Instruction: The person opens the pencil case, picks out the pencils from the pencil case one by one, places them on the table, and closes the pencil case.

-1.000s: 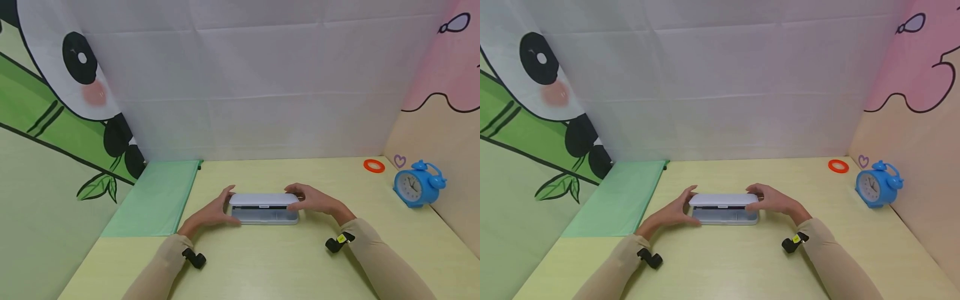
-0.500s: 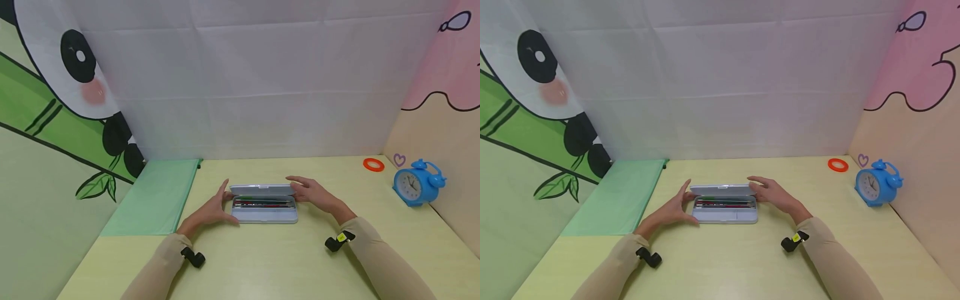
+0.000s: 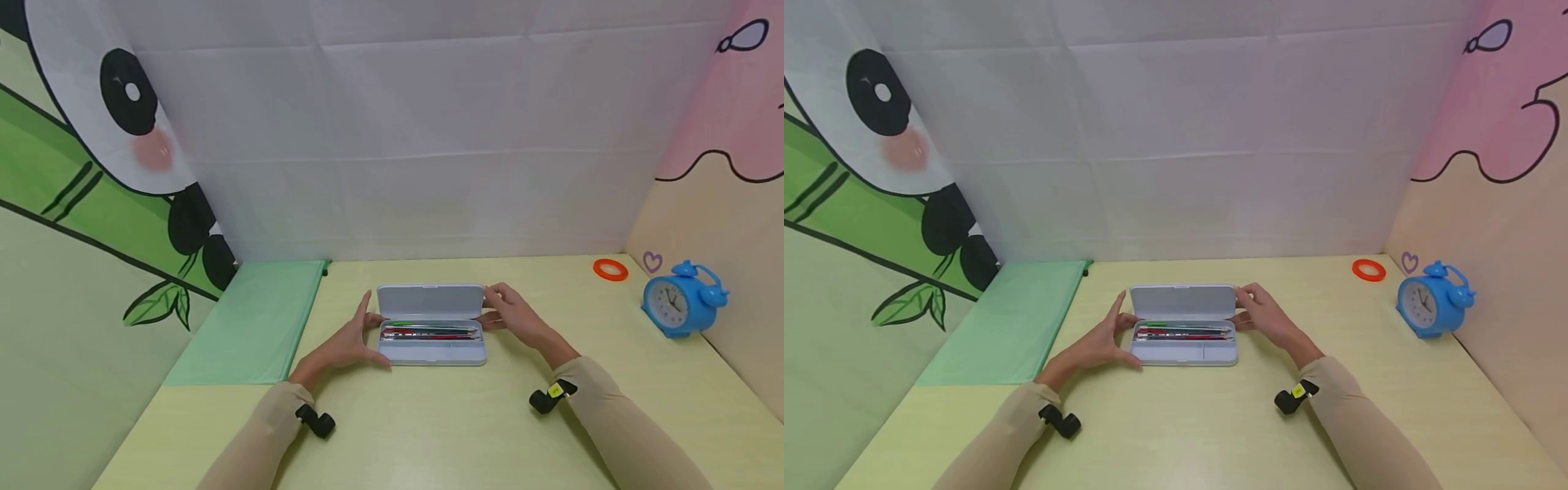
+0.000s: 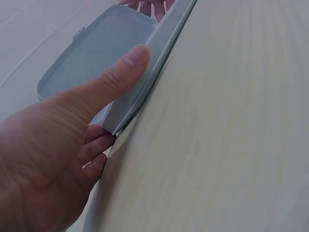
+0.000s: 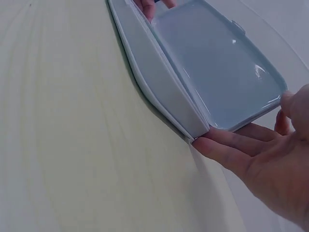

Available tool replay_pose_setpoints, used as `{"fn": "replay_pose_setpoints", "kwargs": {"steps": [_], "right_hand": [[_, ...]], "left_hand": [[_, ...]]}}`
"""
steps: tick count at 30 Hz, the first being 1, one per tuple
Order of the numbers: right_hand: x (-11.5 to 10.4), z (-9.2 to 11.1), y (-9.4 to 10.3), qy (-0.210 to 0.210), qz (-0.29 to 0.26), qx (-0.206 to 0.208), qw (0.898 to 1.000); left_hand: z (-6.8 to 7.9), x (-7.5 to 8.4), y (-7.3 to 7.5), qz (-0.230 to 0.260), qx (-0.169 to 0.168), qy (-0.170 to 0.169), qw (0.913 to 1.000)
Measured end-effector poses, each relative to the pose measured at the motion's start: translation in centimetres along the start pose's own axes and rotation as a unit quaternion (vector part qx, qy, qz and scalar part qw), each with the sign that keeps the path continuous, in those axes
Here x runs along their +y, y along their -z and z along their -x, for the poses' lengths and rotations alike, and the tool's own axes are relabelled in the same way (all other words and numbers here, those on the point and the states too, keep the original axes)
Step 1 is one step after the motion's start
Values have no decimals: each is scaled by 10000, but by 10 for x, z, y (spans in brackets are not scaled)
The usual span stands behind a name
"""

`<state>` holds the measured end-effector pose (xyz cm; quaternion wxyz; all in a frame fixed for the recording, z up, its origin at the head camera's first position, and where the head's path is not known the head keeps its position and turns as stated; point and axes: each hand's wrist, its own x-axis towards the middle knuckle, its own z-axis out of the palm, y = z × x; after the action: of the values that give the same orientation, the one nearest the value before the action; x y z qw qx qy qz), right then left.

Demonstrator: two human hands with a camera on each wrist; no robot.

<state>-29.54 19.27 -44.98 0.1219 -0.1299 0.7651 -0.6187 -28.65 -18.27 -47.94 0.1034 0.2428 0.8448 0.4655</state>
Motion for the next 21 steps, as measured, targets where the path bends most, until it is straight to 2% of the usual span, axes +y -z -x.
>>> {"fn": "replay_pose_setpoints", "kwargs": {"steps": [5,11,15,21], "right_hand": [[2,-1,-2,160,43,256,9995],[7,-2,-1,208,-76,362,9991],[10,-3,0,177,231,231,9993],[11,-4,-1,103,970,115,9952]], "left_hand": [[0,2,0,-55,-22,54,10000],[-1,1,-1,-47,-12,45,10000],[-1,1,-1,-142,-25,-28,9999],[1,3,-1,-842,-186,-151,9962]]}}
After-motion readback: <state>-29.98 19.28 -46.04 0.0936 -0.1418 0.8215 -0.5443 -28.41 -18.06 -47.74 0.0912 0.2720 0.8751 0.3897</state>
